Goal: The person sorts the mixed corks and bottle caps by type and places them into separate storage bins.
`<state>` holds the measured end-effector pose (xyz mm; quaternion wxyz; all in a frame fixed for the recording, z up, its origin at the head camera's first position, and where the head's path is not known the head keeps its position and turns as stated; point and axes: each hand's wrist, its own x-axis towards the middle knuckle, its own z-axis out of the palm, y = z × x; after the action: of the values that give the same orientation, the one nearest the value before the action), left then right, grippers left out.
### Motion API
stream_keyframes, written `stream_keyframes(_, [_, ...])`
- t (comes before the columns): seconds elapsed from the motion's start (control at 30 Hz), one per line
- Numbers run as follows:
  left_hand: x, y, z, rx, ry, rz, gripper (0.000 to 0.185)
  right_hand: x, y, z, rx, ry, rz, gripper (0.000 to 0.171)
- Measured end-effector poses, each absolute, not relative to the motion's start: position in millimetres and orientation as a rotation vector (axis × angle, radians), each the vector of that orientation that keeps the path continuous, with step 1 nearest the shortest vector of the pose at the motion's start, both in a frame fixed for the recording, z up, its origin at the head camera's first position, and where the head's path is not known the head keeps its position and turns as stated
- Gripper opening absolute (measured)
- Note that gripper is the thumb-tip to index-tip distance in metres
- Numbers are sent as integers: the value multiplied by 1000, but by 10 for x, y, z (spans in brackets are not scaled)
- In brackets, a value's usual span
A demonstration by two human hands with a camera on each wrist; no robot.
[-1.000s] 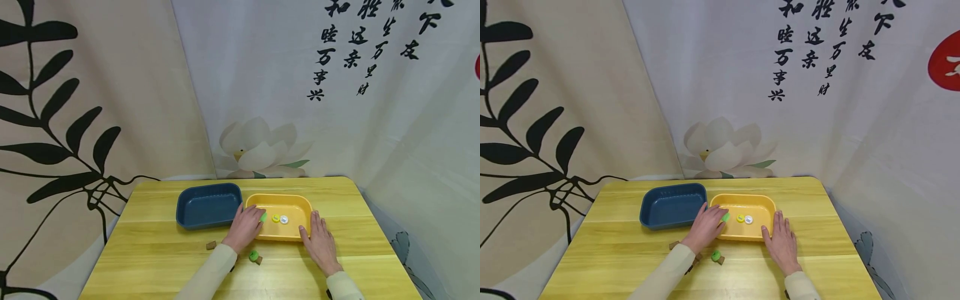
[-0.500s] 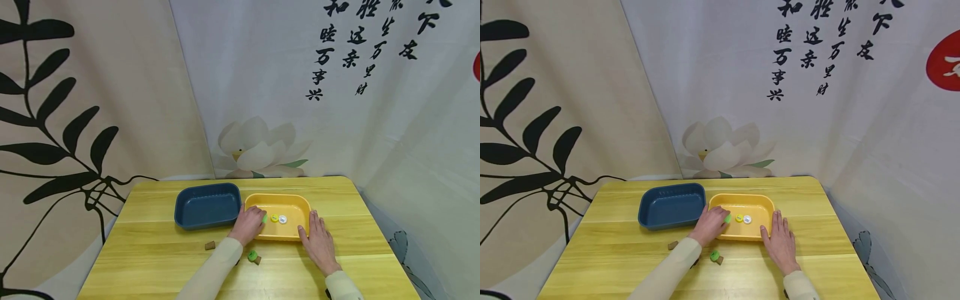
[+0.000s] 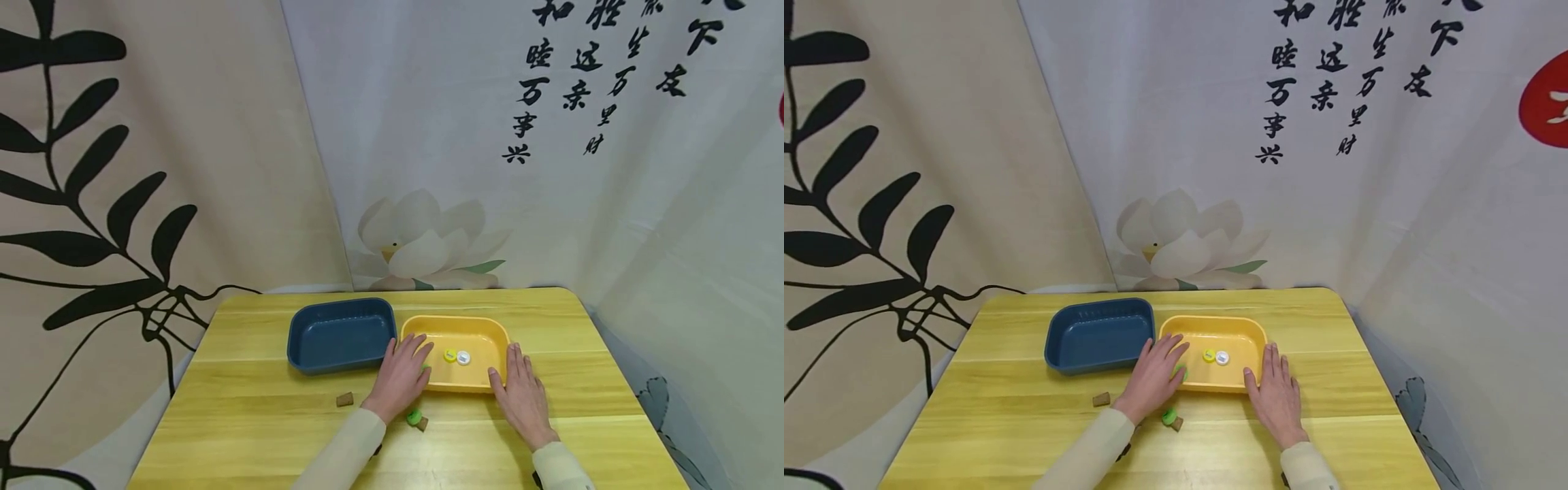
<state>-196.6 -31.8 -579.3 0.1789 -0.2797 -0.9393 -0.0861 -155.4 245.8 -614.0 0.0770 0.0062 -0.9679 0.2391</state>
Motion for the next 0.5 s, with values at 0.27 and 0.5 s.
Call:
stream_keyframes(0.27, [-1687, -476, -5841, -812, -2581, -373, 46, -1565, 2456, -6119, 6, -2934, 728, 81])
stream_keyframes(0.5, [-1486, -652, -5910, -903, -2519, -408, 52, -1561, 2457, -6121, 11, -2927, 729, 81])
